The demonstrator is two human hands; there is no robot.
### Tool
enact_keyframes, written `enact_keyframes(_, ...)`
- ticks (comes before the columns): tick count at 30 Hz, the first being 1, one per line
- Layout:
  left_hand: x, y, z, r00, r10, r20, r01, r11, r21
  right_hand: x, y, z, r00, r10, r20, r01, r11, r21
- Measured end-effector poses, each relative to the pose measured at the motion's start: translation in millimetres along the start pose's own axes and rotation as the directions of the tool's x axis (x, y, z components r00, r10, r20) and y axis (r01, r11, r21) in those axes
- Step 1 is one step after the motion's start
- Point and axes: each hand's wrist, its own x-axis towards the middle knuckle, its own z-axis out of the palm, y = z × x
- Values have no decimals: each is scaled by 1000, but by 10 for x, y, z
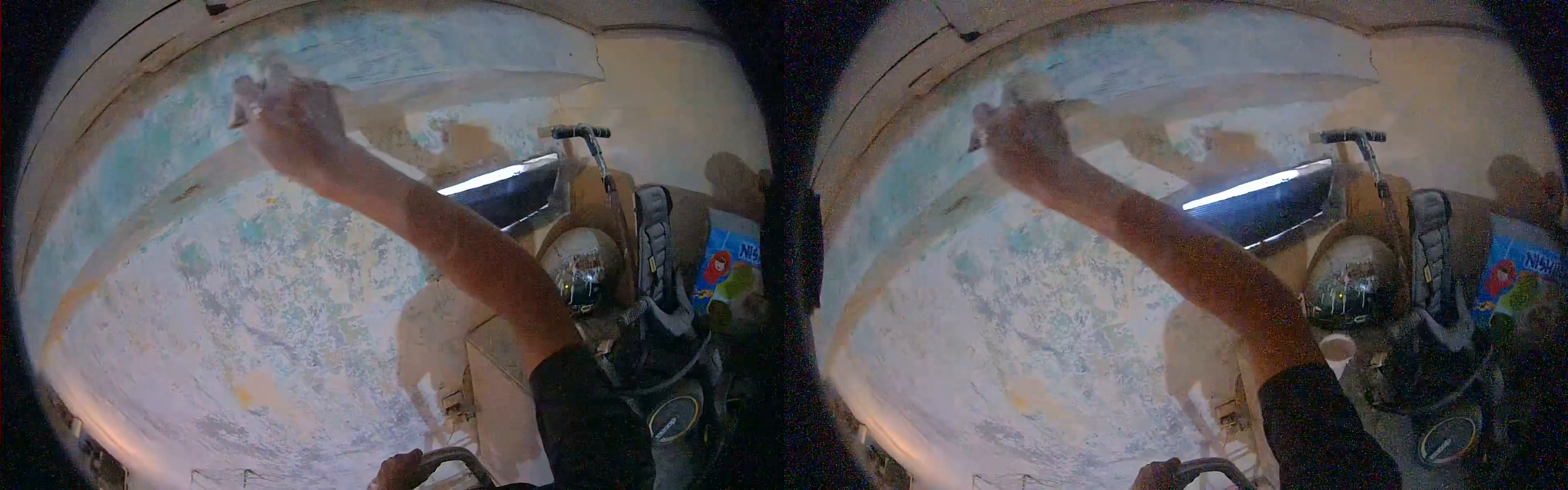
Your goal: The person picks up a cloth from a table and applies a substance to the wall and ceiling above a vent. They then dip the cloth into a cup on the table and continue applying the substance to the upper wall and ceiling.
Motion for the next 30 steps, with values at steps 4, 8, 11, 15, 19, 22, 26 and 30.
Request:
enact_keyframes(4,4,63,-111,1000,13,15,-12,999,-39,-95,-83,6,998,-15,-57,34,937,347)
enact_keyframes(8,42,165,-215,1000,2,10,-1,997,-82,-365,235,-20,985,-111,-129,152,918,366)
enact_keyframes(11,41,180,-239,998,-5,56,2,999,44,-556,656,-312,978,-177,-109,199,947,253)
enact_keyframes(15,-41,-40,7,998,-44,42,47,995,-84,-943,1222,-814,997,-10,-71,5,998,-66)
enact_keyframes(19,-35,-155,136,998,14,-53,-15,999,-32,-1221,1787,-1287,972,57,-226,-118,956,-267)
enact_keyframes(22,41,-54,43,999,35,3,-34,996,-87,-1393,2258,-1613,991,-74,-113,-17,761,-648)
enact_keyframes(26,49,107,17,998,-4,-70,5,1000,11,-1478,2491,-1698,951,121,-286,-226,902,-368)
enact_keyframes(30,127,224,-262,982,-27,186,7,995,104,-1470,2190,-1407,938,-174,-301,-127,634,-763)
